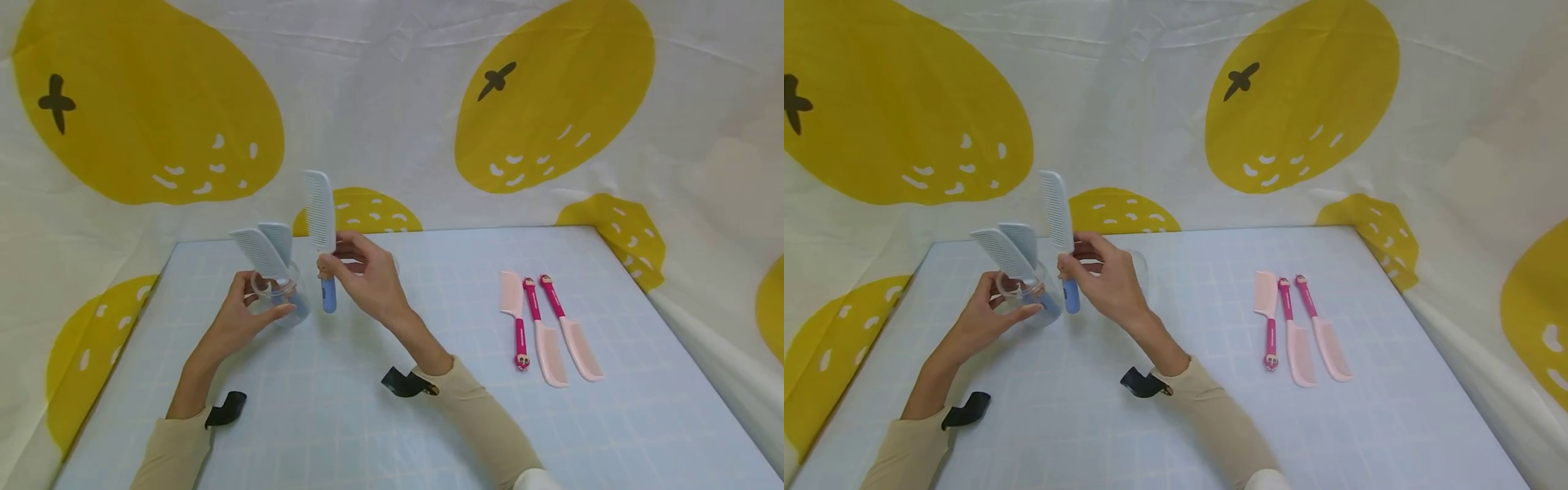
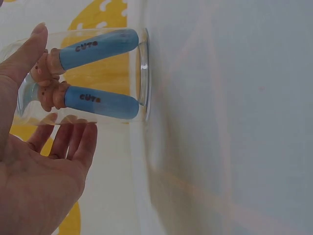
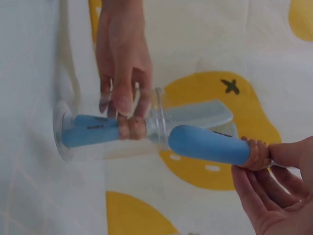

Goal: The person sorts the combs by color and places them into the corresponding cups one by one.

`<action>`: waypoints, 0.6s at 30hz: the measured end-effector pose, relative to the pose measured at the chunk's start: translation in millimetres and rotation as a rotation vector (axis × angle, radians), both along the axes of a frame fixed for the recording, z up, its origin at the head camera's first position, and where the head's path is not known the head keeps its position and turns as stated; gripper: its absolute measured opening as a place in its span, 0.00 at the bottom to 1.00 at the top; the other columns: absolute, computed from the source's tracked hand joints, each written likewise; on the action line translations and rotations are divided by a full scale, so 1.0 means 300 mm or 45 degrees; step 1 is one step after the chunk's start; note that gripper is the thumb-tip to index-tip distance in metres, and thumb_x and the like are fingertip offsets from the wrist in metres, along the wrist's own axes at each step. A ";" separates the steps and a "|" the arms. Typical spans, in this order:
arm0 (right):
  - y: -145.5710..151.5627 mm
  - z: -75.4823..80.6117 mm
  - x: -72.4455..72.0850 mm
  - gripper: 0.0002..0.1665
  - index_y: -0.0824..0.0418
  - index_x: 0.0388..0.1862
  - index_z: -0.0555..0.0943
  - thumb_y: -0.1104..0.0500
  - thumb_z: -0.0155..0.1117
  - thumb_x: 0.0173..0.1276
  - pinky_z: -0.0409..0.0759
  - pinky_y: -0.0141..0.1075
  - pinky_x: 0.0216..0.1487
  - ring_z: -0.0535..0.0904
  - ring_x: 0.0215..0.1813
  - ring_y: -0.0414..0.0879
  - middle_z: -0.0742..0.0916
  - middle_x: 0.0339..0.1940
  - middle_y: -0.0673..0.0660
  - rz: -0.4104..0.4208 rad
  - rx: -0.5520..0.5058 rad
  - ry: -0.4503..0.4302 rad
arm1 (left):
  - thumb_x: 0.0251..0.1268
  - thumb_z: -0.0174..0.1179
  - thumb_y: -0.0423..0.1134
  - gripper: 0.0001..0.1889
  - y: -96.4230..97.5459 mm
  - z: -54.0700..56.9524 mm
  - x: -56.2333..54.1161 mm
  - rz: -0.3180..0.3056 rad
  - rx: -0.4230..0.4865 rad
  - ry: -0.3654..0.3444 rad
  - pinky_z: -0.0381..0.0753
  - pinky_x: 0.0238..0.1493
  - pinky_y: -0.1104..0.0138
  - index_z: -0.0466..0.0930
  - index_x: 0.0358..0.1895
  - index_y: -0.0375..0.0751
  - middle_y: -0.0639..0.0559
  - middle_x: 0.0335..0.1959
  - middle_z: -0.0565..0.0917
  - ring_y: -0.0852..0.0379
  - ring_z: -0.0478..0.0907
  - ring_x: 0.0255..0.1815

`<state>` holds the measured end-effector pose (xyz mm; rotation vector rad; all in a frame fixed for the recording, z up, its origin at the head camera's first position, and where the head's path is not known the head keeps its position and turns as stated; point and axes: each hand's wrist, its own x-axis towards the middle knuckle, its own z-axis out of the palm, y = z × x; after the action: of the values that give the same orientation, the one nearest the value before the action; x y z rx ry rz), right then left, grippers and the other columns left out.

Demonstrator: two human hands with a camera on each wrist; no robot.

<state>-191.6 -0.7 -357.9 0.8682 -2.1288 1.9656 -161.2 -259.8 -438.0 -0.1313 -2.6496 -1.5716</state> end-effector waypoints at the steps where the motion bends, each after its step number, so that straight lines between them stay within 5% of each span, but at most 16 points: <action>1: -0.010 -0.003 0.000 0.22 0.64 0.64 0.77 0.62 0.68 0.73 0.85 0.36 0.55 0.86 0.54 0.46 0.87 0.56 0.59 -0.002 -0.008 0.005 | 0.65 0.73 0.43 0.42 0.002 0.000 0.000 -0.001 0.001 0.001 0.60 0.73 0.37 0.51 0.68 0.33 0.34 0.60 0.64 0.41 0.62 0.62; 18: -0.152 -0.028 -0.020 0.21 0.67 0.64 0.75 0.67 0.65 0.74 0.82 0.40 0.62 0.83 0.58 0.44 0.84 0.57 0.64 0.059 -0.250 0.088 | 0.64 0.74 0.41 0.41 0.006 -0.010 -0.007 0.006 -0.016 0.034 0.65 0.69 0.41 0.52 0.66 0.32 0.36 0.58 0.64 0.47 0.62 0.59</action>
<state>-197.5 -46.3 -366.4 0.9416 -1.8564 2.0912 -163.5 -258.0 -440.9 -0.1453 -2.6381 -1.5413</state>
